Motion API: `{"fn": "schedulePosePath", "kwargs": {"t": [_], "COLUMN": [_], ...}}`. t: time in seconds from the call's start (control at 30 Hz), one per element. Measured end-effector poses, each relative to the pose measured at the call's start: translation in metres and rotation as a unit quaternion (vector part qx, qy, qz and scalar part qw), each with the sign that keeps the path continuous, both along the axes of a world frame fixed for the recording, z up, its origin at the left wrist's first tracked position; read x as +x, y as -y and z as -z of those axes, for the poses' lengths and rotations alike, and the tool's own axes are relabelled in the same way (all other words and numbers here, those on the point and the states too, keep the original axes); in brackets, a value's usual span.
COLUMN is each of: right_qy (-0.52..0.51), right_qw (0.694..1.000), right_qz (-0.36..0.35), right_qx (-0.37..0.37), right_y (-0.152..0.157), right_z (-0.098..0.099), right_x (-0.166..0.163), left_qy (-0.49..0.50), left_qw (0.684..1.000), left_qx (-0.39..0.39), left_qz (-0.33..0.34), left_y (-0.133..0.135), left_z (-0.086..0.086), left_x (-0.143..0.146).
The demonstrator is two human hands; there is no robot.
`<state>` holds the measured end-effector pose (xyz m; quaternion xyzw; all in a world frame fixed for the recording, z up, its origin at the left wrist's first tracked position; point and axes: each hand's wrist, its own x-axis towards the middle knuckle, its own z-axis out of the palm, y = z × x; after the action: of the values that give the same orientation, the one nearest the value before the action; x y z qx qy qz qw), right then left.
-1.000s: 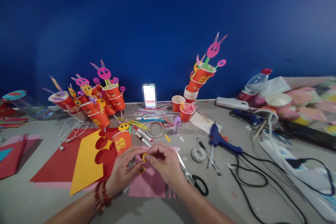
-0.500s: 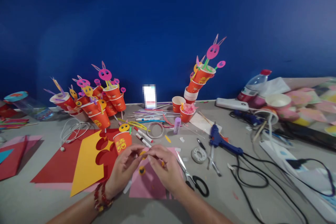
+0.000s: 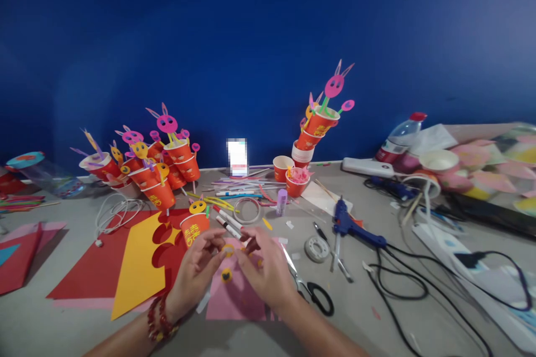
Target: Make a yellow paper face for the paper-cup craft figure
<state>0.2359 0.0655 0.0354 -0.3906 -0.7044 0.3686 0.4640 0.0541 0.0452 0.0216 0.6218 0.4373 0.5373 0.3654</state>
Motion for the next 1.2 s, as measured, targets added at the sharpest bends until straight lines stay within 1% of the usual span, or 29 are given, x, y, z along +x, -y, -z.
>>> {"fn": "schedulePosePath", "kwargs": {"t": [0.1, 0.23, 0.33, 0.43, 0.53, 0.6, 0.63, 0.73, 0.77, 0.8, 0.83, 0.9, 1.0, 1.13, 1.2], "right_qy": [-0.028, -0.026, -0.03, -0.038, -0.013, 0.049, 0.089, 0.189, 0.213, 0.235, 0.255, 0.287, 0.306, 0.302, 0.287], "right_qw": [0.998, 0.998, 0.997, 0.994, 0.991, 0.988, 0.985, 0.968, 0.961, 0.955, 0.95, 0.946, 0.946, 0.95, 0.956], "right_qz": [-0.026, -0.009, -0.017, -0.029, -0.034, -0.056, -0.072, -0.122, -0.135, -0.144, -0.147, -0.133, -0.1, -0.057, -0.038], "right_qx": [-0.041, -0.054, -0.067, -0.096, -0.126, -0.132, -0.128, -0.115, -0.112, -0.108, -0.101, -0.073, -0.043, -0.049, -0.052], "right_y": [-0.002, -0.001, -0.002, -0.007, -0.016, -0.022, -0.024, -0.025, -0.024, -0.023, -0.022, -0.02, -0.02, -0.023, -0.024], "right_z": [-0.002, 0.0, 0.002, 0.003, 0.0, -0.003, -0.005, -0.008, -0.009, -0.008, -0.007, -0.005, -0.003, -0.006, -0.008], "right_x": [-0.002, -0.004, -0.004, -0.001, 0.007, 0.014, 0.016, 0.02, 0.02, 0.019, 0.018, 0.016, 0.014, 0.016, 0.018], "left_qy": [-0.013, -0.04, -0.06, -0.105, -0.203, -0.306, -0.367, -0.53, -0.561, -0.581, -0.592, -0.602, -0.605, -0.6, -0.589], "left_qw": [1.0, 0.999, 0.998, 0.994, 0.978, 0.949, 0.926, 0.835, 0.812, 0.797, 0.788, 0.78, 0.78, 0.789, 0.799], "left_qx": [0.011, 0.028, 0.027, 0.023, 0.022, 0.002, -0.014, -0.068, -0.082, -0.093, -0.101, -0.108, -0.097, -0.066, -0.049], "left_qz": [0.011, 0.021, 0.018, 0.018, 0.038, 0.069, 0.088, 0.129, 0.135, 0.137, 0.136, 0.132, 0.128, 0.117, 0.109], "left_y": [0.001, 0.003, 0.003, 0.001, -0.001, -0.001, 0.001, 0.005, 0.006, 0.007, 0.007, 0.006, 0.004, 0.005, 0.005], "left_z": [0.0, 0.004, 0.006, 0.001, -0.011, -0.02, -0.024, -0.032, -0.033, -0.034, -0.035, -0.034, -0.031, -0.024, -0.026], "left_x": [-0.001, -0.001, -0.001, -0.004, -0.008, -0.01, -0.01, -0.009, -0.008, -0.007, -0.006, -0.005, -0.005, -0.005, -0.006]}}
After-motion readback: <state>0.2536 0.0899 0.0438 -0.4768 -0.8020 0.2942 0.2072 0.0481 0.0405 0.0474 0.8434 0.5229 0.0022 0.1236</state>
